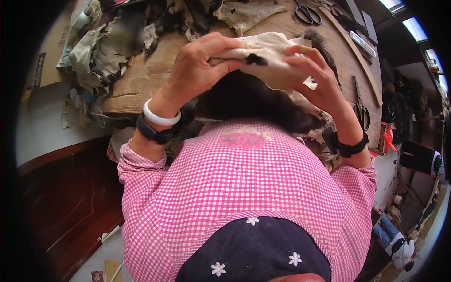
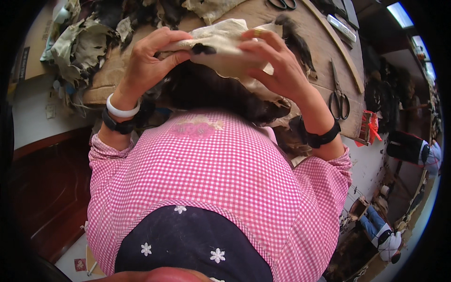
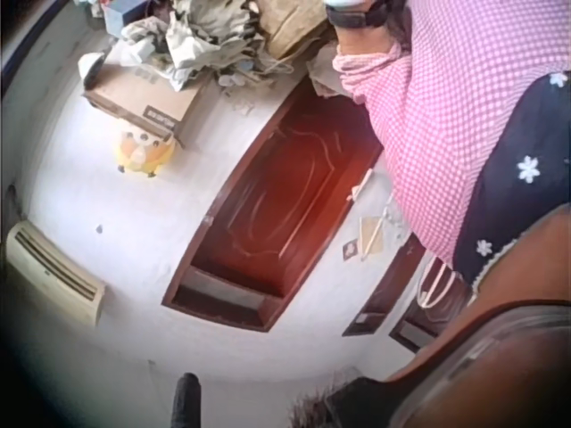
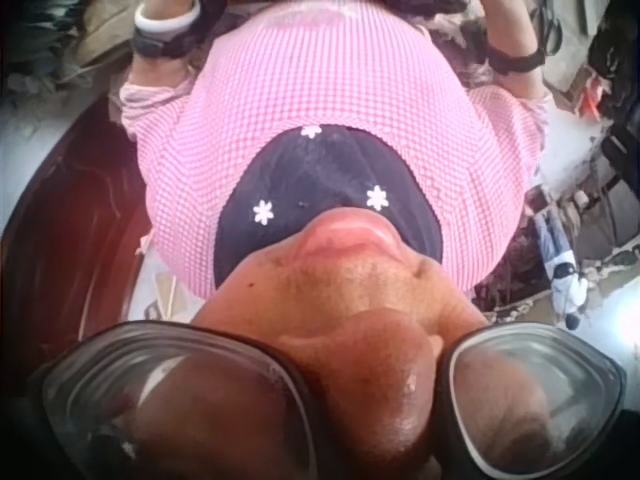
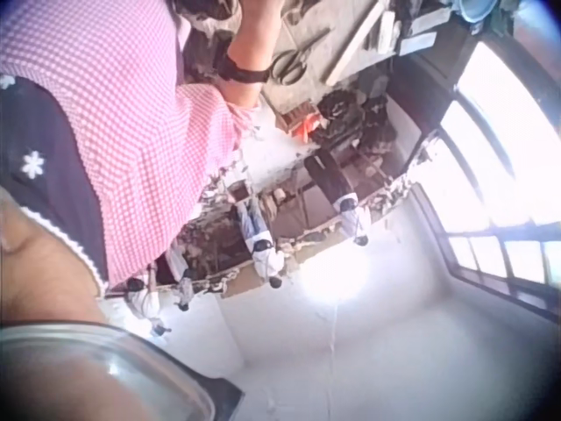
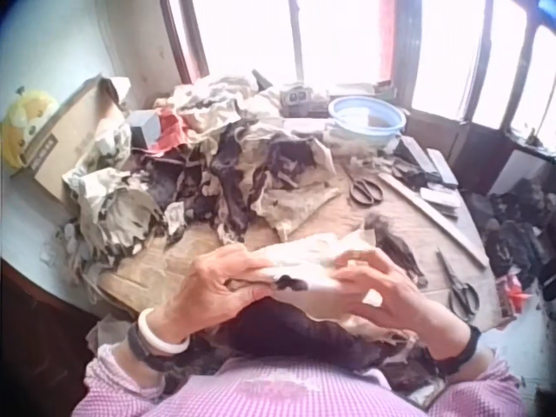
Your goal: Trimming the edges of animal fur pelts using scissors on a wooden workbench
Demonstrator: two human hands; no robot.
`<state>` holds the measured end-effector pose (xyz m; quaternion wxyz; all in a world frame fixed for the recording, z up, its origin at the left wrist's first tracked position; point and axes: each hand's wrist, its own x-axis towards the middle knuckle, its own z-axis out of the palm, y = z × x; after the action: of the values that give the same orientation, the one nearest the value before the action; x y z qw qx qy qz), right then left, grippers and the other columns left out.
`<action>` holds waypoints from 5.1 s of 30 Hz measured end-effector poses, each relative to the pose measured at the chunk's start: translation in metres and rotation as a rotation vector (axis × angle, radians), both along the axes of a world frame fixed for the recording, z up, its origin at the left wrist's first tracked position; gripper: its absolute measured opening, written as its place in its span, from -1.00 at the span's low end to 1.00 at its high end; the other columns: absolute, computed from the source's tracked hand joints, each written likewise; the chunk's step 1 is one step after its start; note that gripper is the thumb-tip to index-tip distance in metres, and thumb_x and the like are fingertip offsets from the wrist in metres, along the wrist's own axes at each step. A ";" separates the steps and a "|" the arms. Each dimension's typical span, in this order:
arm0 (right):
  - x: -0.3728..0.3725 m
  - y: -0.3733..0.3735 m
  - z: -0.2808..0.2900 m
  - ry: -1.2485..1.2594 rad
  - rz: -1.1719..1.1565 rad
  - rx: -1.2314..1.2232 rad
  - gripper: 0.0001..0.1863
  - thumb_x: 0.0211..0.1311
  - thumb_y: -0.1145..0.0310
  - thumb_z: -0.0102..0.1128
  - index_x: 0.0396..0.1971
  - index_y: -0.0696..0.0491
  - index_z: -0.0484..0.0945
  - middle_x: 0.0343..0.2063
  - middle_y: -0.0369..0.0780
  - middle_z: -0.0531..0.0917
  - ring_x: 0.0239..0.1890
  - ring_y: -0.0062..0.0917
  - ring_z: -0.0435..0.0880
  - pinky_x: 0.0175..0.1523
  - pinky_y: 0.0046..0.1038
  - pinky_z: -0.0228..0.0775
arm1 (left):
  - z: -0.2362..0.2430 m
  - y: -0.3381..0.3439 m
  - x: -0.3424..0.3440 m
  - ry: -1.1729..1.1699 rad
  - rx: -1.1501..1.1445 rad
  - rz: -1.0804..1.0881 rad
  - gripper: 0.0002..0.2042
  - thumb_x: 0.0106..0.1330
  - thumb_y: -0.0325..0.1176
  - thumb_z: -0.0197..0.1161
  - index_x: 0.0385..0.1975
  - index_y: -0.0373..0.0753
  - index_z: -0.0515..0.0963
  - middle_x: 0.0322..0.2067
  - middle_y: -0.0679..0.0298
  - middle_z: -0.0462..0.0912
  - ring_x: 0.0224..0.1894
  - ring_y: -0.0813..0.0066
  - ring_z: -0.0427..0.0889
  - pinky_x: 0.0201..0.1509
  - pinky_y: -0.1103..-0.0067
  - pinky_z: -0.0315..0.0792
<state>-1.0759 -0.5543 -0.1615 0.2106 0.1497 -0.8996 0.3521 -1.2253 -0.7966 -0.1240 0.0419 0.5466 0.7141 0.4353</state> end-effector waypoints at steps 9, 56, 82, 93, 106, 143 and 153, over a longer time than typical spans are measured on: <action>-0.023 0.000 0.021 -0.015 -0.032 0.156 -0.79 -0.11 0.51 0.24 -0.54 0.08 0.35 -0.56 -0.24 0.44 -0.54 -0.38 0.42 -0.41 -0.44 0.27 | 0.007 0.003 -0.003 0.327 0.107 0.207 -0.90 0.15 -0.45 0.30 -0.35 -0.25 0.57 -0.50 0.23 0.54 -0.45 0.40 0.56 -0.38 0.56 0.43; -0.002 -0.038 0.032 0.158 -0.039 0.127 -0.83 -0.09 0.40 0.33 -0.44 0.05 0.57 -0.09 -0.21 0.48 -0.05 -0.34 0.49 -0.01 -0.39 0.38 | -0.008 0.017 0.028 -0.086 0.008 -0.062 -0.73 -0.03 -0.53 0.39 -0.27 -0.30 0.61 -0.44 0.27 0.59 -0.39 0.44 0.62 -0.31 0.62 0.45; -0.005 -0.032 0.035 0.200 -0.021 0.213 -0.79 -0.13 0.44 0.30 -0.39 0.09 0.60 -0.08 -0.17 0.50 -0.03 -0.28 0.49 0.02 -0.33 0.35 | -0.007 0.017 0.021 -0.179 -0.052 -0.113 -0.76 0.05 -0.59 0.33 -0.24 -0.32 0.60 -0.37 0.27 0.57 -0.31 0.52 0.60 -0.23 0.68 0.46; -0.004 -0.029 0.024 0.280 -0.023 0.067 -0.70 -0.16 0.44 0.36 -0.30 0.01 0.67 -0.11 -0.14 0.55 -0.08 -0.31 0.52 -0.03 -0.37 0.37 | -0.009 0.020 0.016 -0.450 -0.060 -0.148 -0.75 0.10 -0.67 0.25 -0.19 -0.36 0.59 -0.26 0.31 0.55 -0.14 0.59 0.56 -0.07 0.72 0.46; -0.010 -0.031 0.025 0.177 -0.021 0.130 -0.80 -0.11 0.43 0.32 -0.39 0.06 0.61 -0.11 -0.22 0.53 -0.04 -0.36 0.50 0.02 -0.36 0.34 | -0.006 0.021 0.016 -0.250 -0.103 -0.138 -0.76 0.08 -0.63 0.30 -0.21 -0.35 0.60 -0.33 0.32 0.55 -0.24 0.60 0.57 -0.16 0.74 0.44; -0.010 -0.022 0.019 0.135 -0.142 0.189 -0.85 0.02 0.28 0.23 -0.42 0.00 0.54 -0.52 -0.29 0.51 -0.45 -0.39 0.54 -0.33 -0.39 0.33 | -0.009 0.036 0.008 -0.263 -0.104 -0.169 -0.86 0.08 -0.53 0.34 -0.34 -0.30 0.63 -0.50 0.37 0.51 -0.42 0.65 0.46 -0.33 0.70 0.34; 0.061 0.116 -0.054 -0.443 -0.703 0.054 -0.69 0.11 0.15 0.27 -0.33 0.09 0.55 -0.26 -0.13 0.57 -0.20 -0.28 0.56 -0.12 -0.33 0.40 | -0.007 0.034 0.007 -0.521 -0.135 -0.080 -0.89 0.11 -0.64 0.27 -0.36 -0.36 0.61 -0.47 0.42 0.47 -0.39 0.75 0.40 -0.30 0.80 0.25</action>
<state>-1.0151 -0.4385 -0.2151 0.1154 -0.2405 -0.9284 0.2587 -1.2187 -0.7629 -0.1314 0.2779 0.4398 0.6846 0.5106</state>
